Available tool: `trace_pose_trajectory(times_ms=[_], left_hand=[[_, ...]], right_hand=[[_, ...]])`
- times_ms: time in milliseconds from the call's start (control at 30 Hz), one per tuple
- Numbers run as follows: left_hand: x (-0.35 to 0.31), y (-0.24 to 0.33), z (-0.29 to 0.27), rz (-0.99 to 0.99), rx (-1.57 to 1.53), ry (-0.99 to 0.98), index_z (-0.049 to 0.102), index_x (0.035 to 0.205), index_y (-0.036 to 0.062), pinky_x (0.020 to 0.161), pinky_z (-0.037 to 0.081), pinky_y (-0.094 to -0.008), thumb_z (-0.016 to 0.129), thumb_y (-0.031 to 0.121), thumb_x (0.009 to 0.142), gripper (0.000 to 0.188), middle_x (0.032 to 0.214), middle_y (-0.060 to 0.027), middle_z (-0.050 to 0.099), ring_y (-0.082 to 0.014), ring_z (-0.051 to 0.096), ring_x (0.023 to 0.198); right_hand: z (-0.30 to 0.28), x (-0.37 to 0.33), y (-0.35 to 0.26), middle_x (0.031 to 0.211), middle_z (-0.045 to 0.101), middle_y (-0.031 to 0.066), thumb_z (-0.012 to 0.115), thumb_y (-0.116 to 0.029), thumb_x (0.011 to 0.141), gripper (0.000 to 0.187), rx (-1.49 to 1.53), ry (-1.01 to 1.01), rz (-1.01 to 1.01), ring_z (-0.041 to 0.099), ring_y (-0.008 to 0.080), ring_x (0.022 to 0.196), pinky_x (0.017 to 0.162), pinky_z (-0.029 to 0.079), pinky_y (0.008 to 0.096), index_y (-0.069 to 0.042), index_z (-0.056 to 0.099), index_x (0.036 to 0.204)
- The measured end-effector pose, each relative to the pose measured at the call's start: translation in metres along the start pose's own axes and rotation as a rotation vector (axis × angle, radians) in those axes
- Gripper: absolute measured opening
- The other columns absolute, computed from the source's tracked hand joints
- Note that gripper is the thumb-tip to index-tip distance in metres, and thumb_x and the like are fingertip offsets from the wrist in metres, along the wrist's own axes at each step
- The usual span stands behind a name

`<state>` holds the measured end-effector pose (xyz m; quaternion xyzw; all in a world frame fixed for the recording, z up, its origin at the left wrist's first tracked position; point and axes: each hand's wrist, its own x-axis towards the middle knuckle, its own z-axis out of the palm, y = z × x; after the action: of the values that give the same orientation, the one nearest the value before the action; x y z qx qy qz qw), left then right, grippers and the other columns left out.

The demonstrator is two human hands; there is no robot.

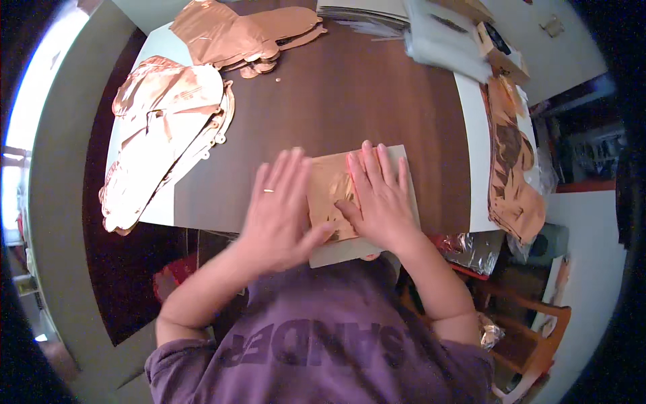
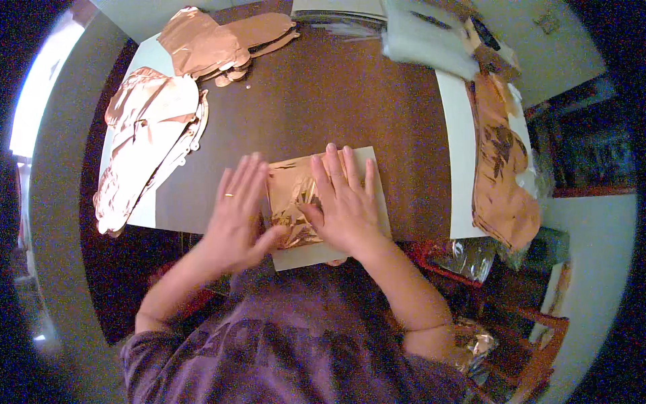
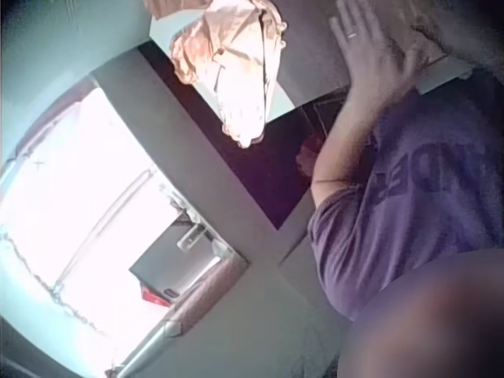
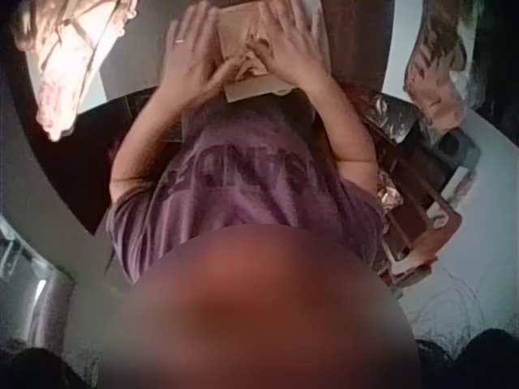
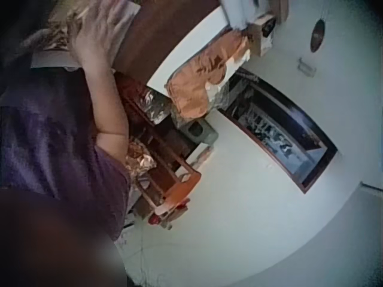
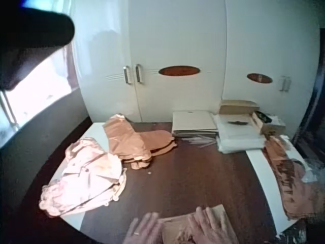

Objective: Folding rose gold foil balloons and placing them into retail packaging on a table.

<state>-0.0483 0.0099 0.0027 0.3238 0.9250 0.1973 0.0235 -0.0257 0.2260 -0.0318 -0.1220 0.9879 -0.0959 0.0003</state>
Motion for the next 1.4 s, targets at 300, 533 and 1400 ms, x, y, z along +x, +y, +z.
trace_pose_trajectory(times_ms=[300,533,1400], left_hand=[[0.034,0.049,0.068,-0.093,-0.068,0.15,0.029,0.146,-0.0086,0.117,0.01,-0.0531,0.046,0.066,0.086,0.097,0.152,-0.0297,0.026,-0.0426,0.019,0.144],[0.013,0.028,0.067,-0.128,0.139,0.165,0.035,0.142,-0.0109,0.117,0.008,-0.0535,0.042,0.07,0.086,0.099,0.152,-0.0268,0.029,-0.038,0.019,0.146],[0.025,-0.007,0.011,0.255,0.079,-0.203,0.027,0.149,0.0056,0.116,0.017,-0.0556,0.075,0.066,0.061,0.117,0.152,-0.0298,0.024,-0.0471,0.022,0.141]], right_hand=[[0.02,-0.003,0.01,0.161,0.014,0.0152,0.046,-0.049,0.093,0.073,-0.178,-0.004,-0.017,0.01,0.0357,0.148,0.117,0.005,0.0595,-0.01,0.029,0.151],[0.005,0.001,0.002,0.157,0.023,0.0191,0.055,-0.056,0.087,0.082,-0.042,0.032,-0.01,0.019,0.0385,0.145,0.114,0.013,0.062,-0.008,0.031,0.15],[-0.024,-0.135,0.035,0.072,0.067,0.0126,0.07,-0.023,0.087,0.021,0.664,0.138,0.754,0.066,0.0192,0.065,0.062,0.052,0.0328,-0.002,0.068,0.086]])
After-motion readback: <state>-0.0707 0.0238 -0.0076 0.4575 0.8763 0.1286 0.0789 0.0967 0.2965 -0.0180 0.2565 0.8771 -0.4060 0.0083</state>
